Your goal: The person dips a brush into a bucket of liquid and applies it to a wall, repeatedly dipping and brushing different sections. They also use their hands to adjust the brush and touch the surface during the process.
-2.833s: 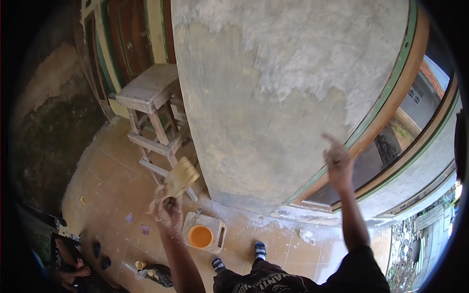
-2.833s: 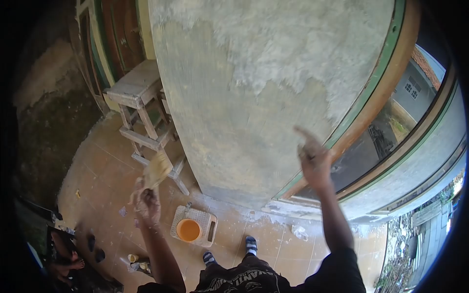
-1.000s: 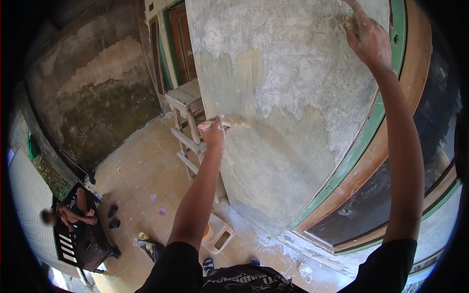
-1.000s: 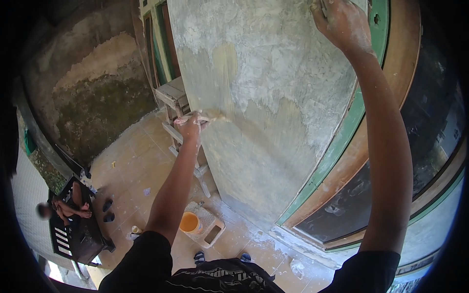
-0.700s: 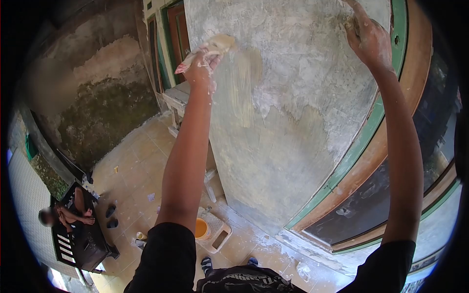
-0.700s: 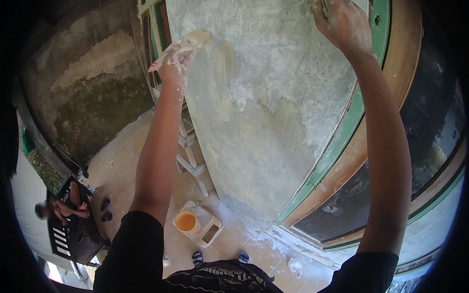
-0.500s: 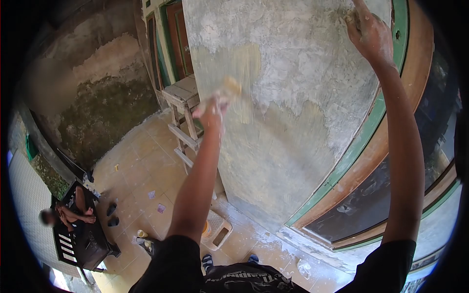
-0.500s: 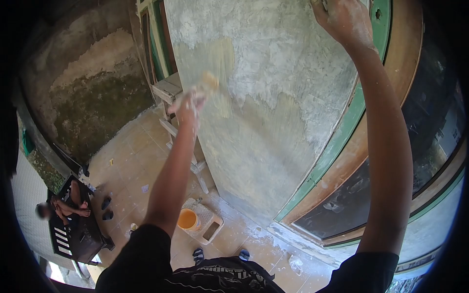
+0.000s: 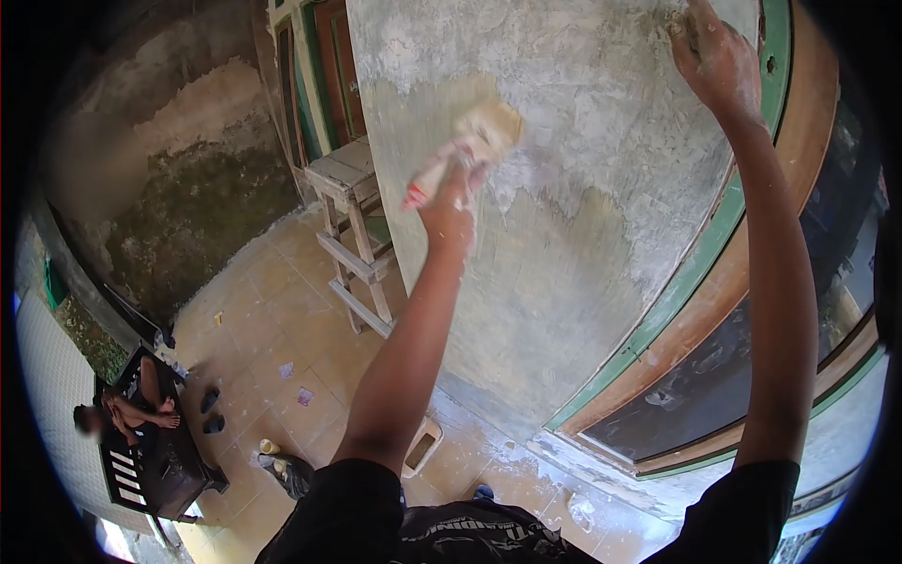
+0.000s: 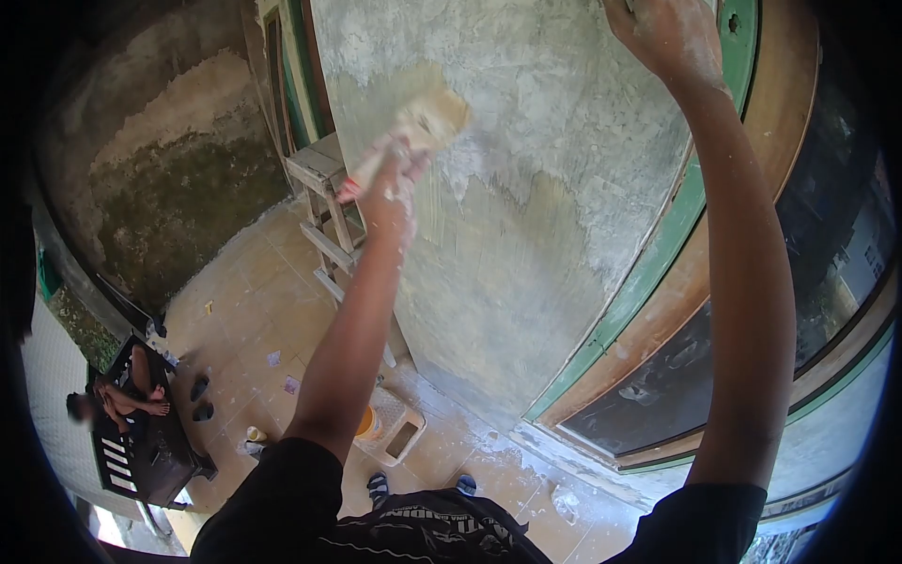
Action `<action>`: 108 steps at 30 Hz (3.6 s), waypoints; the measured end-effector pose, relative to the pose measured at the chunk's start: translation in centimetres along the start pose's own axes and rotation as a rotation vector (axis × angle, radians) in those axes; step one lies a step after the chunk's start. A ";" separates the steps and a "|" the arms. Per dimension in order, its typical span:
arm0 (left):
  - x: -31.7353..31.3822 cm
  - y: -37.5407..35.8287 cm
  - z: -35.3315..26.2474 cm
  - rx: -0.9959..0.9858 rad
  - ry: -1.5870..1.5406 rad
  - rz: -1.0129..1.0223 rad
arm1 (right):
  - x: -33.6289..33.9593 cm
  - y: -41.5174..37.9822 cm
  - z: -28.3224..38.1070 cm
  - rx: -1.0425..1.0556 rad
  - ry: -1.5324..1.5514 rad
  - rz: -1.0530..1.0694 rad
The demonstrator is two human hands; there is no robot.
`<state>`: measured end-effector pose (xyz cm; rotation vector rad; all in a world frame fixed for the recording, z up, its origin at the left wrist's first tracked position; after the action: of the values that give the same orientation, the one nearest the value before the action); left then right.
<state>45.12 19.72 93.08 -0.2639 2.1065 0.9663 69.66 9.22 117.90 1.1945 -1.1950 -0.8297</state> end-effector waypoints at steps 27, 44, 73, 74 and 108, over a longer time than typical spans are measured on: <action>9.1 -7.7 2.3 -0.486 1.338 0.694 | -0.2 0.0 -0.1 0.066 0.029 -0.006; 7.5 -6.9 3.0 0.119 0.331 -0.032 | 0.4 -0.2 -0.1 0.132 0.029 -0.097; -11.6 2.2 -6.0 -0.580 0.889 0.516 | -1.9 -0.9 0.7 0.436 -0.248 -0.119; -13.1 0.2 -7.3 -0.796 0.952 0.656 | -2.0 -0.9 0.5 0.425 -0.255 -0.115; 2.5 2.1 0.6 0.131 0.301 -0.157 | -2.3 -0.7 0.2 0.428 -0.246 -0.116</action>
<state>42.81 21.90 92.13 -0.5271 2.3682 0.7281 69.03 11.22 116.63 1.5514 -1.5706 -0.8494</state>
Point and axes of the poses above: each hand's wrist, its own y-axis towards the middle knuckle, its own x-axis out of the back of the hand, z = x × y, the point moved 9 cm from there along y, towards the middle knuckle, and after that the axes turned 5 degrees about -x, right-handed, at the moved point
